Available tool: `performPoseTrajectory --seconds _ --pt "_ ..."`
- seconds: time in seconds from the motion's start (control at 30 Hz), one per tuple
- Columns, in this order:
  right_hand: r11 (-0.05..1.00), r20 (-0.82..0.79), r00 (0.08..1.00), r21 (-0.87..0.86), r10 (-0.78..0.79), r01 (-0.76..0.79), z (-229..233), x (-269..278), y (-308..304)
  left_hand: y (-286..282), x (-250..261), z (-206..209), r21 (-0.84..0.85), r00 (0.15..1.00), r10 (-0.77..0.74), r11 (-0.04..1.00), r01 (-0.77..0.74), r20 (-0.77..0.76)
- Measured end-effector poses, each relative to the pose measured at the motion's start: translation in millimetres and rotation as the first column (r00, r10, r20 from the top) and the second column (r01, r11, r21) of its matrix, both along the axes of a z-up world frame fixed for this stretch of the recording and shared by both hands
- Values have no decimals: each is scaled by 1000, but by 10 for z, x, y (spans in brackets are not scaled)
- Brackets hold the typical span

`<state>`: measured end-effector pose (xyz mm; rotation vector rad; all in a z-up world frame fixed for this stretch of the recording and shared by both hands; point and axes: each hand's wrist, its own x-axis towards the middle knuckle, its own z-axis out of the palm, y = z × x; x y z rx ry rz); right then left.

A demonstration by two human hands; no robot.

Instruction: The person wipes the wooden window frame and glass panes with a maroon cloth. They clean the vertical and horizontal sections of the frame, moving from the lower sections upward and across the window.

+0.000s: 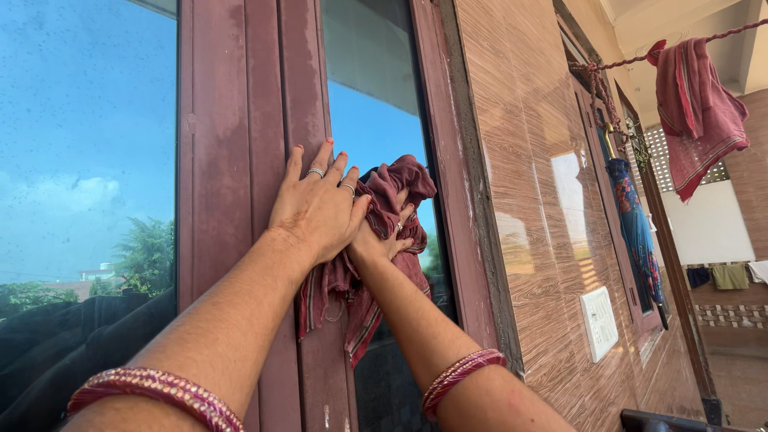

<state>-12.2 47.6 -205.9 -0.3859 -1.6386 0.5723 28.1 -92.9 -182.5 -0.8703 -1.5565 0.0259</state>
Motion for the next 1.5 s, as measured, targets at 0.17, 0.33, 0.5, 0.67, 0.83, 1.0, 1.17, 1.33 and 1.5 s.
performPoseTrajectory --seconds 0.17,0.33,0.5,0.67,0.83,1.0,1.17,1.33,1.5 --pt "987 -121 985 90 -125 136 -654 -208 67 -56 -60 -380 -104 998 -46 994 43 -33" --pt "986 25 985 28 -168 167 -1287 -244 95 -21 -46 -912 -165 997 -74 984 69 -22" --pt "984 -10 1000 -174 19 -21 -1085 -285 107 -103 45 -880 -88 994 -100 991 104 40" --pt "974 -79 997 224 -6 24 -1247 -173 129 -221 40 -801 -126 1000 -15 992 15 3" --pt "979 -23 999 -199 -40 35 -1457 -86 -317 -242 8 -1025 -174 999 23 984 -31 -46" --pt "988 94 994 -141 -55 68 -1459 38 -472 -272 -21 -1073 -172 997 -2 985 -12 -82" --pt "979 107 988 184 -113 92 -1030 55 -248 -266 -82 -862 -119 993 -28 993 14 -112" --pt "965 64 989 238 -132 114 -762 66 -6 -215 -86 -726 -68 991 -60 996 51 -123" --pt "955 -161 983 266 -89 130 -1501 -62 -55 -303 -1 -1110 -210 998 -16 978 2 -64"
